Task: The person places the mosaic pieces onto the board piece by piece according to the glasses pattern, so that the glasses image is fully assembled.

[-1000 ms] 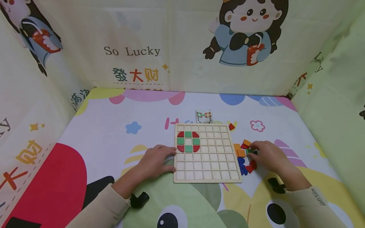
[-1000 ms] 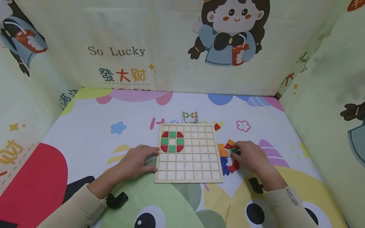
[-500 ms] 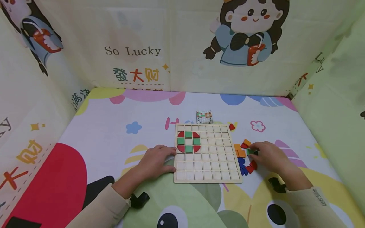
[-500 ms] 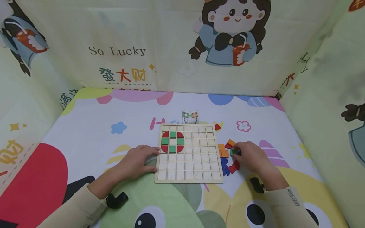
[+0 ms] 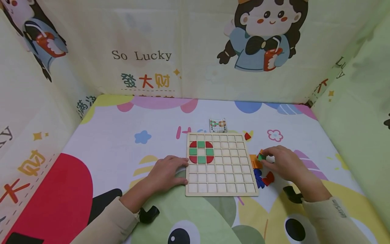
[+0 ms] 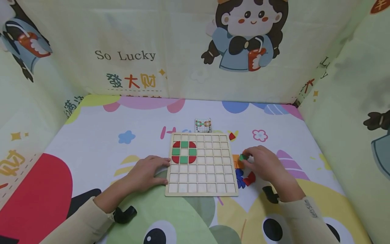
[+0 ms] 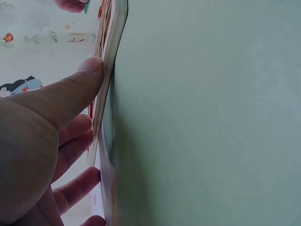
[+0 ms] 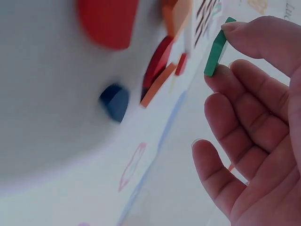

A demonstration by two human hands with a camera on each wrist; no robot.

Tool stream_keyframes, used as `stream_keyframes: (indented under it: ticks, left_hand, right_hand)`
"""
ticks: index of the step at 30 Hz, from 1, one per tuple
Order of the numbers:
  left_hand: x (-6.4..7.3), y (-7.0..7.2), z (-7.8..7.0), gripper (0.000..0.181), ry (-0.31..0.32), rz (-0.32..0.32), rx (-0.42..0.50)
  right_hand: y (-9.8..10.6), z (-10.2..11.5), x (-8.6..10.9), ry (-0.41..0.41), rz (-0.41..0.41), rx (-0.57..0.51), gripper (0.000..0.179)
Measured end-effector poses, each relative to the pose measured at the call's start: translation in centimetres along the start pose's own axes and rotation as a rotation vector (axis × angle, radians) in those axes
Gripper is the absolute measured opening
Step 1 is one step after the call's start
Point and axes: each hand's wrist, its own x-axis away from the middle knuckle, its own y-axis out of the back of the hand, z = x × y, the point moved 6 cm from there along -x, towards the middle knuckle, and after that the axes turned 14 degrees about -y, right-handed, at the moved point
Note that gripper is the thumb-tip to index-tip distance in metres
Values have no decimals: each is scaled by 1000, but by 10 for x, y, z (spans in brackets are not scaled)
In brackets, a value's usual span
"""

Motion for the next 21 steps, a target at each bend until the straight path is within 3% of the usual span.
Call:
stream_keyframes:
  ticks: [11, 21]
  left_hand:
    - [0, 1, -1, 55, -6, 3, 11]
    - [0, 1, -2, 56, -8, 7, 9]
  right_hand:
    - [-2, 30, -10, 15, 38, -45, 32]
    - [-10, 60, -22, 127, 35, -45, 27]
